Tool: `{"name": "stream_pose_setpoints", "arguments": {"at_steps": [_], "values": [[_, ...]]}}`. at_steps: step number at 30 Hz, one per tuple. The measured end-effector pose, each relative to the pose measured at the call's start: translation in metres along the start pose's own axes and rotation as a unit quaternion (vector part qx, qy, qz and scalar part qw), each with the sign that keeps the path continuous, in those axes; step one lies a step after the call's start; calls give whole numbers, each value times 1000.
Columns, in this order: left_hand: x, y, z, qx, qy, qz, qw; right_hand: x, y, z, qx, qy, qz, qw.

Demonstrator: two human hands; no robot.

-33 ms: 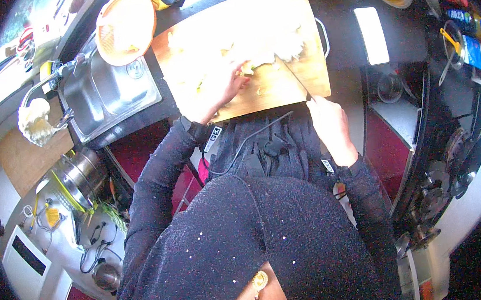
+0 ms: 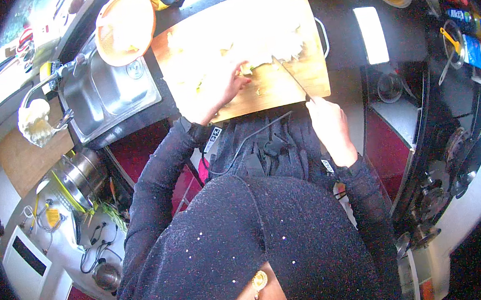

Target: The person places a wooden cutting board on the kitchen counter, then repeatedly cuts cabbage leaves into smaller pieces using a knife. The chopped cabbage accumulates on the cutting board throughout the clip.

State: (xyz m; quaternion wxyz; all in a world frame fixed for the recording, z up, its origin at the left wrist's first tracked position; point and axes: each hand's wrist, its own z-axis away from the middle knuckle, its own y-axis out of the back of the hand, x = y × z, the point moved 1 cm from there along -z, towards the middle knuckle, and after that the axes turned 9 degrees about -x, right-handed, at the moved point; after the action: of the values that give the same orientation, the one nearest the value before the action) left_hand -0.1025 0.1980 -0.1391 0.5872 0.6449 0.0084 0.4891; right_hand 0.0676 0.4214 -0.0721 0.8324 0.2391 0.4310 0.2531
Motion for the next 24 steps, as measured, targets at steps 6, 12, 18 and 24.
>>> {"name": "stream_pose_setpoints", "arguments": {"at_steps": [6, 12, 18, 24], "values": [[11, 5, -2, -14, 52, 27, 998, -9, -8, 3, -18, -14, 15, 1000], [12, 5, -2, -10, 37, -10, 999, -11, -23, -2, -22, 11, 156, 987], [17, 3, 3, -18, 1, -70, 997, -14, -41, -16, 51, 67, 281, 956], [15, 20, 15, -134, -9, -24, 991, -7, -40, -22, 11, 37, 170, 985]]}}
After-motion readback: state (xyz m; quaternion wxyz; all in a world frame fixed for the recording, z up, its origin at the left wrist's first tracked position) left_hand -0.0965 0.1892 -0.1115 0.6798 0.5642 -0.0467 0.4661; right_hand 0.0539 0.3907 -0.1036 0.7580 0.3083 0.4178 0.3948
